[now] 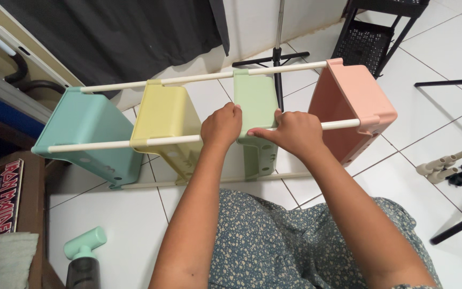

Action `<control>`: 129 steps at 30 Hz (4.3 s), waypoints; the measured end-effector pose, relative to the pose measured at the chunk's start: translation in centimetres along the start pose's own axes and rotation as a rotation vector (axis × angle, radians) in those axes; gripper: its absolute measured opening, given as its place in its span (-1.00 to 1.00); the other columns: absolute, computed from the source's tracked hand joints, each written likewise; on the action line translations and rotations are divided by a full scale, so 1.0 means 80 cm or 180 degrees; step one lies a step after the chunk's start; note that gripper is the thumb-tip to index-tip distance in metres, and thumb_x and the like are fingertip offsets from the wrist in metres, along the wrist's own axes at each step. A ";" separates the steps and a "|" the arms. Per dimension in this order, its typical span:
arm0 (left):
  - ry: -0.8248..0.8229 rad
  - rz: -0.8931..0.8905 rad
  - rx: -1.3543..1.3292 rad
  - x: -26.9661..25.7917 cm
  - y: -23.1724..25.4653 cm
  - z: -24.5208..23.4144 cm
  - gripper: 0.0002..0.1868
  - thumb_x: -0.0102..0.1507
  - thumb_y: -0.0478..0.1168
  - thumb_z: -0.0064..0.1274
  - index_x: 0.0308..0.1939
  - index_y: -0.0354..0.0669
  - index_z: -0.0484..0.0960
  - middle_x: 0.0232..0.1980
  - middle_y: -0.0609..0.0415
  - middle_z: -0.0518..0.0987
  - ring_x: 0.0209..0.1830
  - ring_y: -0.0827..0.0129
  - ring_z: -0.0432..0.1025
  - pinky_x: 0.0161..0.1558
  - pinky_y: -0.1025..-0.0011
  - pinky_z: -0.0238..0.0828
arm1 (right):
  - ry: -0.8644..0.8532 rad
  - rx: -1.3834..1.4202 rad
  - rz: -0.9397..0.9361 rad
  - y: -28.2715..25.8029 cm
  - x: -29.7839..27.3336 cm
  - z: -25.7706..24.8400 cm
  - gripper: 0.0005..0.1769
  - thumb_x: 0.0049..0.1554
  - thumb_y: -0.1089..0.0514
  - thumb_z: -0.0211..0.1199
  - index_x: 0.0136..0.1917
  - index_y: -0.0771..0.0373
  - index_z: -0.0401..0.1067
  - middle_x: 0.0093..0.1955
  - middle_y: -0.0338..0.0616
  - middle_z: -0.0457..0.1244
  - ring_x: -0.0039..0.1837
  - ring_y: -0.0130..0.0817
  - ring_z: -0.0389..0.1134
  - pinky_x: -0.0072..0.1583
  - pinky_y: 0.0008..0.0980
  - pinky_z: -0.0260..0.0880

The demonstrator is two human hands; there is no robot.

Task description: The person assembles a multi-bin storage rack by inserting white plastic rods into slots on four pastel-colored bins and securing them with black end caps. The person repeatedly adjusts the rods and bins to align them properly.

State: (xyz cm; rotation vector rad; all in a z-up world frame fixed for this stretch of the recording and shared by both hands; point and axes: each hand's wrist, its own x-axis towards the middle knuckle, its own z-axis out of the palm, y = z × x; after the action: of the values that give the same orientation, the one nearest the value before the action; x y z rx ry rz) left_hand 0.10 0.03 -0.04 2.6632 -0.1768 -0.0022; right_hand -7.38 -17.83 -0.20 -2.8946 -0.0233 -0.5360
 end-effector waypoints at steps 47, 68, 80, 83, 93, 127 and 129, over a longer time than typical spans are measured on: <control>0.0025 0.0034 -0.0005 -0.001 -0.003 0.002 -0.57 0.40 0.04 -0.36 -0.03 -0.06 0.60 -0.06 -0.15 0.68 -0.04 -0.12 0.56 0.07 -0.03 0.42 | 0.2017 0.0615 -0.1384 -0.027 -0.032 0.021 -0.54 -0.06 -0.21 0.59 -0.29 0.11 0.43 -0.28 -0.27 0.19 -0.26 -0.28 0.28 -0.24 -0.29 0.21; -0.0424 0.0140 -0.0248 -0.044 0.023 -0.009 -0.54 0.37 0.01 -0.39 0.07 -0.16 0.53 -0.01 -0.30 0.63 0.03 -0.19 0.51 0.11 -0.06 0.39 | 0.1392 0.1065 -0.0994 -0.028 -0.070 -0.037 -0.52 -0.01 -0.19 0.49 -0.08 0.22 0.45 -0.29 -0.22 0.26 -0.21 -0.20 0.29 -0.10 -0.14 0.23; 0.0737 0.0591 -0.0067 -0.036 0.042 0.018 -0.64 0.31 0.01 -0.01 -0.01 -0.17 0.59 0.03 -0.17 0.52 0.09 -0.05 0.42 -0.05 -0.02 0.47 | 0.0794 0.0652 -0.0117 0.093 -0.002 -0.018 -0.69 0.24 0.06 0.27 0.13 0.32 0.51 0.21 0.13 0.29 0.28 0.10 0.27 0.27 0.02 0.27; 0.1044 0.0850 0.0014 0.007 0.047 0.037 -0.65 0.23 -0.04 0.08 0.00 -0.14 0.61 0.07 -0.10 0.49 0.16 -0.01 0.35 0.06 0.04 0.42 | 0.0734 0.0722 -0.0364 0.103 0.031 0.014 -0.63 0.29 0.01 0.21 0.22 0.32 0.48 0.30 0.15 0.28 0.35 0.08 0.25 0.35 -0.01 0.25; 0.1006 0.0864 0.0314 0.127 0.044 0.090 -0.66 0.32 0.02 -0.07 -0.05 -0.12 0.64 0.02 -0.07 0.61 0.16 0.05 0.35 0.38 0.06 -0.01 | -0.0091 0.0353 -0.0331 0.085 0.112 0.080 -0.42 0.25 -0.20 0.07 0.32 0.27 0.39 0.22 0.14 0.28 0.32 0.07 0.22 0.40 -0.01 0.11; 0.0741 0.0720 0.0003 0.111 0.042 0.072 -0.64 0.37 0.00 -0.23 -0.09 -0.01 0.67 -0.05 0.07 0.64 0.13 0.21 0.37 0.37 0.16 -0.04 | -0.1365 0.0188 0.0215 0.070 0.161 0.027 -0.39 0.17 -0.55 -0.07 0.08 -0.16 0.52 -0.13 -0.15 0.42 0.04 -0.11 0.43 0.05 -0.10 0.38; 0.0776 0.0736 -0.0026 0.110 0.042 0.072 -0.64 0.37 0.00 -0.23 -0.10 -0.01 0.67 -0.05 0.07 0.64 0.13 0.20 0.37 0.38 0.14 -0.06 | -0.1426 0.0197 0.0217 0.069 0.163 0.025 -0.38 0.16 -0.56 -0.10 0.07 -0.16 0.52 -0.14 -0.17 0.43 0.02 -0.13 0.44 0.04 -0.12 0.39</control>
State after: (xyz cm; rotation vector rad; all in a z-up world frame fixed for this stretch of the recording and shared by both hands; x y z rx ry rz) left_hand 8.27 -6.62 -3.38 2.5915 -0.4010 0.3925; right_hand 5.76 -23.14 1.55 -2.8770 -0.0060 0.1287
